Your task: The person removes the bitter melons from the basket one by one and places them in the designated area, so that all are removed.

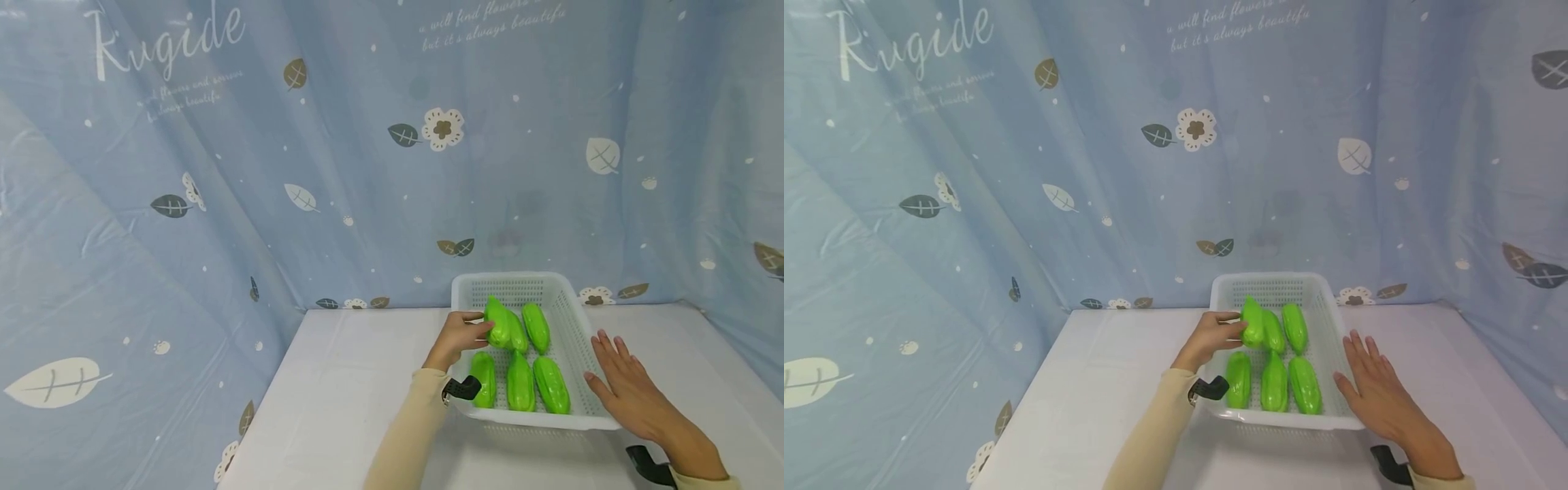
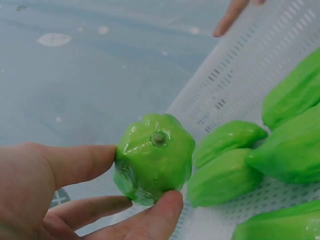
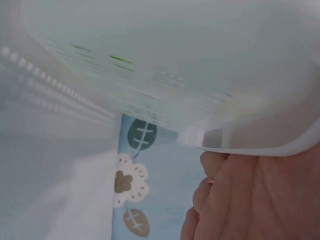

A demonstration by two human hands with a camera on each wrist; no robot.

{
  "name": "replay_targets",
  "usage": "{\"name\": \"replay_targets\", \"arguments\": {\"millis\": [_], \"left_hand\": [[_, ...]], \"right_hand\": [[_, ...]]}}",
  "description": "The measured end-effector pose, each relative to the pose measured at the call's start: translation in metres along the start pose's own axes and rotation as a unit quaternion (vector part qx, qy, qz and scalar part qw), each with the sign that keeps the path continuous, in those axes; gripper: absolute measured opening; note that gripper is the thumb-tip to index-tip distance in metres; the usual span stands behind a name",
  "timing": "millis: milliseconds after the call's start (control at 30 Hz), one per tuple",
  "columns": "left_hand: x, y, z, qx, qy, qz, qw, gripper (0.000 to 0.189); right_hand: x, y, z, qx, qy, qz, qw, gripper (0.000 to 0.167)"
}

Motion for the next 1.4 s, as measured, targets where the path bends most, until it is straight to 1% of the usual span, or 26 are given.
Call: {"name": "replay_targets", "arguments": {"millis": [133, 367, 533, 600, 800, 1000, 1233, 1400], "left_hand": [[-0.002, 0.003, 0.006, 0.011, 0.010, -0.002, 0.9999, 0.051], [-0.005, 0.007, 0.019, 0.017, 0.023, -0.005, 0.9996, 0.050], [-0.008, 0.011, 0.030, 0.022, 0.024, -0.018, 0.9993, 0.050], [-0.008, 0.013, 0.035, 0.020, 0.024, -0.022, 0.9993, 0.050], [-0.005, 0.019, 0.048, 0.008, 0.046, -0.023, 0.9987, 0.048], [-0.002, 0.022, 0.058, 0.000, 0.037, -0.030, 0.9988, 0.049], [0.001, 0.026, 0.072, -0.002, 0.048, -0.031, 0.9983, 0.047], [0.003, 0.028, 0.082, -0.011, 0.047, -0.034, 0.9983, 0.048]], "right_hand": [[0.001, -0.001, 0.000, 0.005, -0.001, -0.004, 1.0000, 0.077], [0.001, -0.002, 0.001, 0.006, 0.000, -0.004, 1.0000, 0.077], [0.000, -0.002, 0.001, 0.006, 0.001, -0.004, 1.0000, 0.078], [0.000, -0.002, 0.000, 0.005, 0.001, -0.004, 1.0000, 0.078], [-0.001, -0.002, 0.000, 0.004, 0.000, -0.002, 1.0000, 0.078], [-0.001, -0.001, 0.000, 0.002, -0.003, -0.003, 1.0000, 0.078], [0.000, -0.001, -0.001, 0.004, -0.009, -0.009, 0.9999, 0.079], [0.000, -0.001, -0.001, 0.003, -0.008, -0.010, 0.9999, 0.080]]}}
Point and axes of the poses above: each hand's wrist, its own y-axis away from the middle knuckle, its own z-axis out of the back of the hand, x = y × z, the point moved 2 cm from there along -y, towards the middle knuckle
